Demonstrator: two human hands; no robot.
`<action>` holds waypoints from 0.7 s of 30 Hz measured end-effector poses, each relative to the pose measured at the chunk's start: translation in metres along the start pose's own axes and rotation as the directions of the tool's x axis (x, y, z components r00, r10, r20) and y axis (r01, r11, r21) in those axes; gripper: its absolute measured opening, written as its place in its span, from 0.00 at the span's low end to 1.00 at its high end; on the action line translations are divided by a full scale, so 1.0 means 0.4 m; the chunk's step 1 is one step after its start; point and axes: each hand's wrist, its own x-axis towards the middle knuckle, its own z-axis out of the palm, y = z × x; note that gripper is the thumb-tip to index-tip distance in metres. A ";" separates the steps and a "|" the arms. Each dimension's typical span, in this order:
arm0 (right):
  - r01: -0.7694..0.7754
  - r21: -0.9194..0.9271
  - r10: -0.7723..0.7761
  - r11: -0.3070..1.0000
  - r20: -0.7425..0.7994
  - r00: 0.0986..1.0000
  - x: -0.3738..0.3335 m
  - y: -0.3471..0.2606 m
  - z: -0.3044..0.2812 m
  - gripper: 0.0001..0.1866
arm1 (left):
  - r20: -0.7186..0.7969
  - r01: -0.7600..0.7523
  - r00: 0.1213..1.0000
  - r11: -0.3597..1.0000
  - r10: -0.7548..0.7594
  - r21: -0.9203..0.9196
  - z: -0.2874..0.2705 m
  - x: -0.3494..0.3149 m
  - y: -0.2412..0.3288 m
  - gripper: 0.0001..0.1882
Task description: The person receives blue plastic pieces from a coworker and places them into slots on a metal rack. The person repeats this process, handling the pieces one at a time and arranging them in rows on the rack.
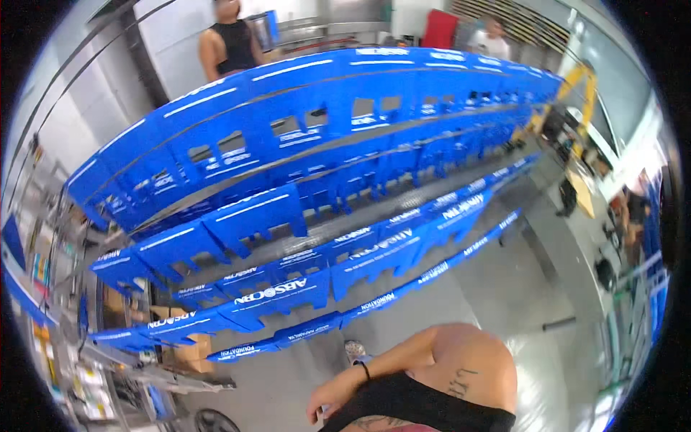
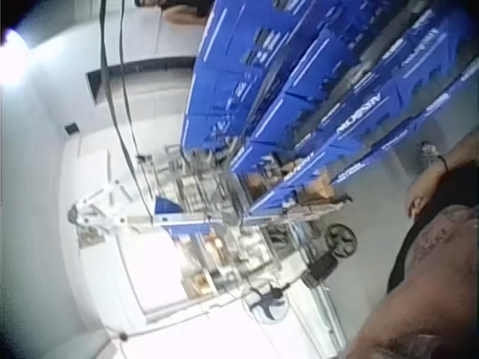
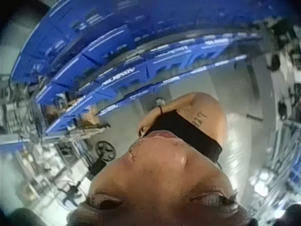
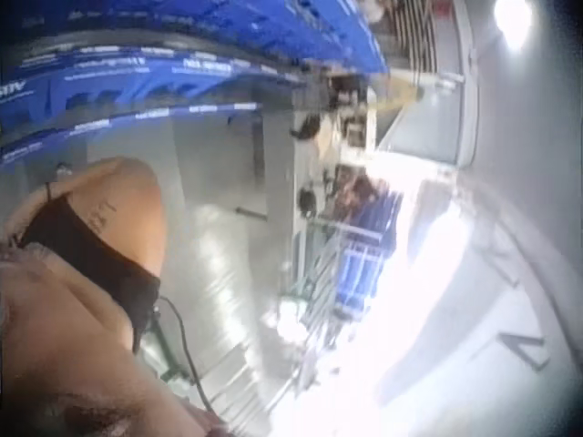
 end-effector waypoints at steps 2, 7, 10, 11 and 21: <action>0.120 0.046 -0.122 0.992 0.045 0.992 0.028 -0.022 0.024 0.19 | 0.057 -0.043 0.998 0.995 0.038 0.091 0.027 -0.011 0.001 0.17; 0.073 0.337 -0.160 0.939 0.238 0.958 0.132 -0.224 0.111 0.18 | 0.051 -0.190 0.981 0.975 0.185 0.117 -0.128 -0.014 -0.091 0.14; 0.050 0.263 -0.133 0.963 0.307 0.942 0.207 -0.162 0.235 0.17 | -0.014 -0.471 0.866 0.824 0.500 0.315 -0.306 -0.040 -0.223 0.12; 0.021 0.211 -0.097 0.977 0.357 0.929 0.232 -0.121 0.279 0.17 | -0.038 -0.576 0.757 0.694 0.652 0.432 -0.370 -0.053 -0.280 0.12; -0.036 -0.282 0.121 0.959 0.289 0.950 0.473 -0.117 0.508 0.17 | -0.615 0.223 0.760 0.973 -0.209 -0.056 -0.618 -0.465 -0.672 0.17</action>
